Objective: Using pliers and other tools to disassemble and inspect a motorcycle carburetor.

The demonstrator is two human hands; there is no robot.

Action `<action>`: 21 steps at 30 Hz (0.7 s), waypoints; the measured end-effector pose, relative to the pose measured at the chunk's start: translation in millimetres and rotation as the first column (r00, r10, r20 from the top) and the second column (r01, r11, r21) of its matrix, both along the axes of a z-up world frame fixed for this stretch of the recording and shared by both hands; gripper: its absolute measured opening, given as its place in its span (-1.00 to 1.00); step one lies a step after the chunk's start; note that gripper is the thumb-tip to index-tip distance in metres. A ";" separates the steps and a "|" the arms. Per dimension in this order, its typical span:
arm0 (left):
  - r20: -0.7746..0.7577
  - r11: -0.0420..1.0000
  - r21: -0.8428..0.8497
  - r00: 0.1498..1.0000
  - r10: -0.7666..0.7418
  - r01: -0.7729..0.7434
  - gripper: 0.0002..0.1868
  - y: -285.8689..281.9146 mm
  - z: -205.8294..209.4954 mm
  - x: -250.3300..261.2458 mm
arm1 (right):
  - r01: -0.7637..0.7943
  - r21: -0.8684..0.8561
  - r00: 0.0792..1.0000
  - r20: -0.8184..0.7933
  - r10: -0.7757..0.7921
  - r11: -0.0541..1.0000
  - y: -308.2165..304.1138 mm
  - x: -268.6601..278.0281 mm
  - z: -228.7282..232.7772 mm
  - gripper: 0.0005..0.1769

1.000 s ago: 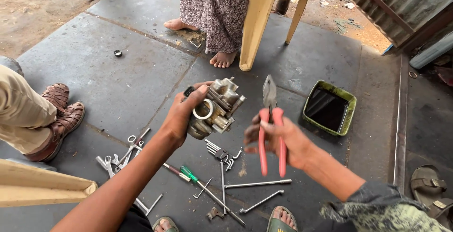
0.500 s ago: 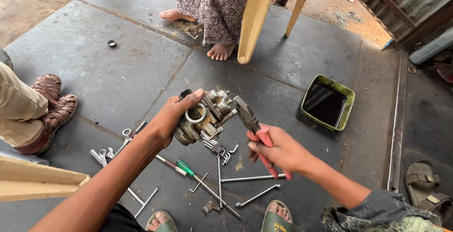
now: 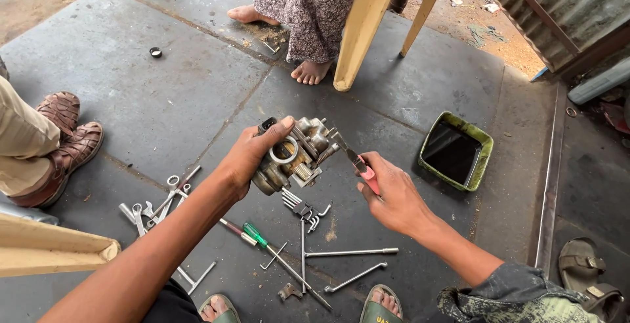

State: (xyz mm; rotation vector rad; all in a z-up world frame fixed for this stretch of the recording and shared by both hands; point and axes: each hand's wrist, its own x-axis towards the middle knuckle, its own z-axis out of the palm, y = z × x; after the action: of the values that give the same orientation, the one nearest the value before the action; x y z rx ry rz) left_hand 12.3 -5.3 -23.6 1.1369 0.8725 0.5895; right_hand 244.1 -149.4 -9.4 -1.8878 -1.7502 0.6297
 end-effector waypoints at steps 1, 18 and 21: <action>0.001 1.000 -0.002 1.000 0.002 -0.002 -0.35 1.3 -2.7 -0.2 | -0.002 -0.002 1.000 0.001 0.002 1.000 2.1 0.5 0.1 -0.57; -0.033 0.978 0.192 0.995 0.094 -0.086 -0.34 0.3 14.9 1.4 | -0.126 -0.039 0.992 -0.038 0.124 0.991 17.1 18.2 -10.2 -0.54; 0.007 0.985 0.156 0.997 0.075 -0.075 -0.28 3.5 6.4 1.8 | -0.082 -0.095 0.996 -0.029 0.080 0.992 18.4 11.4 -6.5 -0.60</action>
State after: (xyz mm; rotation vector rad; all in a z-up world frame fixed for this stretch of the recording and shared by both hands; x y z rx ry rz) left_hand 14.2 -1.9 -17.2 1.2487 0.8836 0.7305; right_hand 255.5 -131.0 -15.9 -1.8713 -1.8177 0.7773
